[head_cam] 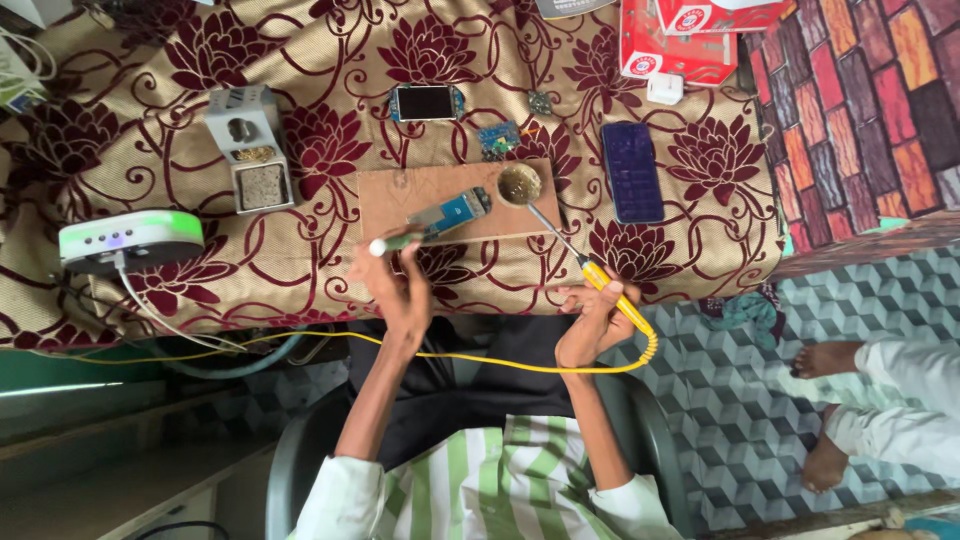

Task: The person uses a soldering iron and solder wire to solder components on a blue circuit board. They repeatedly apply heat and solder to specific points on the board while holding it steady with the other hand.

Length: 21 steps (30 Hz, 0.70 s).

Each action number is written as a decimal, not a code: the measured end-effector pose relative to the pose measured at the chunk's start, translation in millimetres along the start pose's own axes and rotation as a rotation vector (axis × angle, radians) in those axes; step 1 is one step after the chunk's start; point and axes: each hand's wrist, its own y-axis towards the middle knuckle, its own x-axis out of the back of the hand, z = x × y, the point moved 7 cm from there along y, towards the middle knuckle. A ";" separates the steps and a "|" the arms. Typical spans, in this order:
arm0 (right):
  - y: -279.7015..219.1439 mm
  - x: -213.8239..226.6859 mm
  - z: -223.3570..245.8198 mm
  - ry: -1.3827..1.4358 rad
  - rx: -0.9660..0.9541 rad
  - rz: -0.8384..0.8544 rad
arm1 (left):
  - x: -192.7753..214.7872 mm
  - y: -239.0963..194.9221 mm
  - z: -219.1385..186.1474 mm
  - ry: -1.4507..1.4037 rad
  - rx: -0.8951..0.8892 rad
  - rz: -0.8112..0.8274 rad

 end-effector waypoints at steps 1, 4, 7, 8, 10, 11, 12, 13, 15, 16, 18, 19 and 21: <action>-1.5 3.2 0.8 0.003 -0.005 -0.003 | -11.3 2.2 -1.2 0.031 0.015 0.061; -3.7 4.0 2.2 0.020 0.001 -0.002 | -46.3 18.1 1.6 0.112 0.038 0.254; -8.4 6.9 2.8 0.009 0.024 0.000 | -73.7 22.6 7.3 0.143 0.012 0.451; -9.3 9.1 2.9 0.008 0.029 -0.007 | -78.7 23.0 8.4 0.143 -0.029 0.489; -9.5 9.0 2.5 0.009 0.034 -0.014 | -80.3 26.0 12.3 0.194 -0.077 0.455; -9.0 8.0 2.8 0.010 0.036 -0.013 | -77.7 29.2 14.9 0.246 -0.083 0.382; -10.9 8.9 2.9 0.006 0.032 -0.011 | -71.8 28.2 18.0 0.298 -0.082 0.314; -11.9 9.8 3.9 0.016 0.040 -0.011 | -62.1 26.8 22.6 0.283 -0.055 0.241; -11.9 8.2 5.2 0.049 0.061 -0.013 | -38.1 28.3 32.8 0.252 -0.014 0.089; -11.7 8.5 6.5 0.023 0.082 -0.012 | -30.4 27.0 41.8 0.295 0.055 0.087; -12.0 10.9 6.2 -0.032 0.123 -0.005 | -12.9 18.5 59.6 0.381 0.199 0.083; -11.2 16.9 3.6 -0.020 0.103 -0.022 | -10.3 9.7 60.8 0.390 0.213 0.090; -9.6 15.4 -8.3 0.039 0.056 -0.045 | 3.3 3.1 65.6 0.431 0.223 0.077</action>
